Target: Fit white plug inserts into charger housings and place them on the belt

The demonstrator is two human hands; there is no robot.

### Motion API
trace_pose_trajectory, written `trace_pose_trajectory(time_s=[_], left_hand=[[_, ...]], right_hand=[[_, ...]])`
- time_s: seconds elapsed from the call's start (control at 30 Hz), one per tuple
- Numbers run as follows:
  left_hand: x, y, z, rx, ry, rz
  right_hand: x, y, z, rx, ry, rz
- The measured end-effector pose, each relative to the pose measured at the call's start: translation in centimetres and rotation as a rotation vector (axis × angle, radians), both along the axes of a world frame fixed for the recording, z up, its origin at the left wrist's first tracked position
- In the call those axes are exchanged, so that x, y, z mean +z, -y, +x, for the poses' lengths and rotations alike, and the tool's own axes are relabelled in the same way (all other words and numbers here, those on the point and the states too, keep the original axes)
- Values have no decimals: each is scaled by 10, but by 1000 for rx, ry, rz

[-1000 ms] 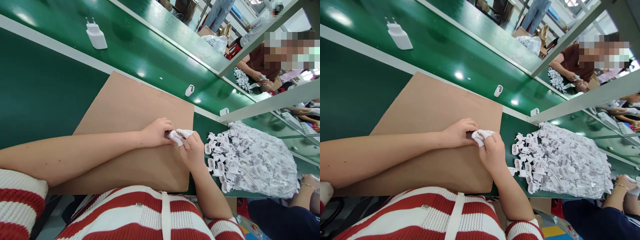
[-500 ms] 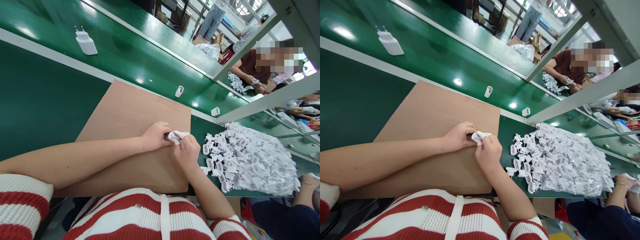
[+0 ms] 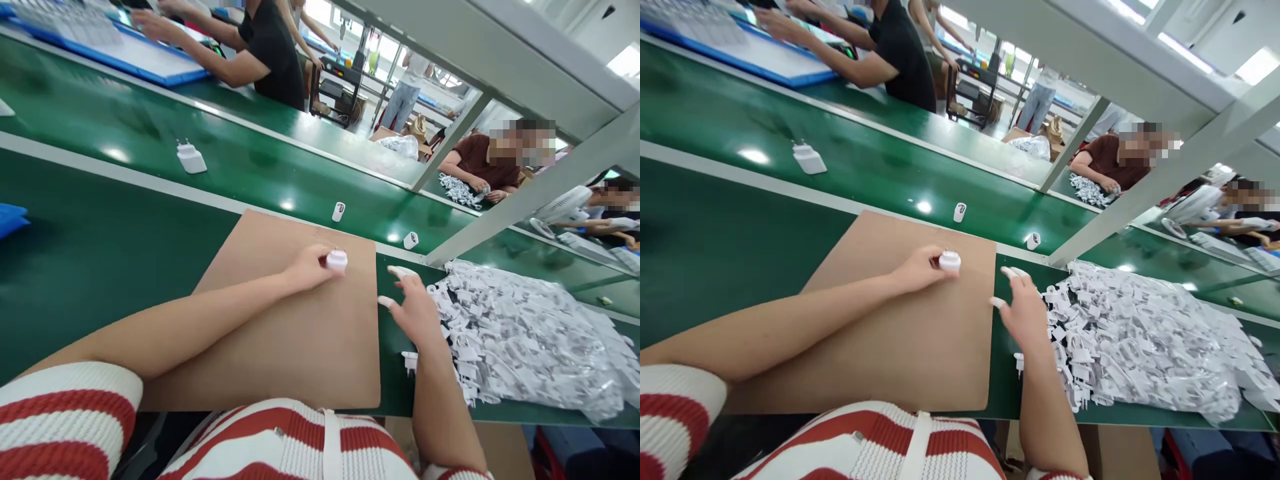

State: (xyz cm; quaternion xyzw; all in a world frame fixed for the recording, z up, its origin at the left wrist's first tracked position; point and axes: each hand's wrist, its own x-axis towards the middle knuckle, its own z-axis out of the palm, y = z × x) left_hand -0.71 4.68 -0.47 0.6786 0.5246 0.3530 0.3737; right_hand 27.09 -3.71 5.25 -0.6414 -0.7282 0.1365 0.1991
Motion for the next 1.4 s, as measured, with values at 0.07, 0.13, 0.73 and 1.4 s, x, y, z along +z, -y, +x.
trace_pose_trajectory(time_s=[0.07, 0.13, 0.73, 1.4], left_hand=[[6, -36, -16, 156, -70, 21], [13, -73, -34, 286, -144, 43], [14, -142, -18, 450, -573, 175], [-6, 44, 24, -319, -120, 180]], right_hand=[[3, -4, 25, -134, 267, -74], [2, -8, 40, -211, 387, -170], [4, -23, 54, -326, 95, -59], [-3, -10, -10, 107, -532, -73]])
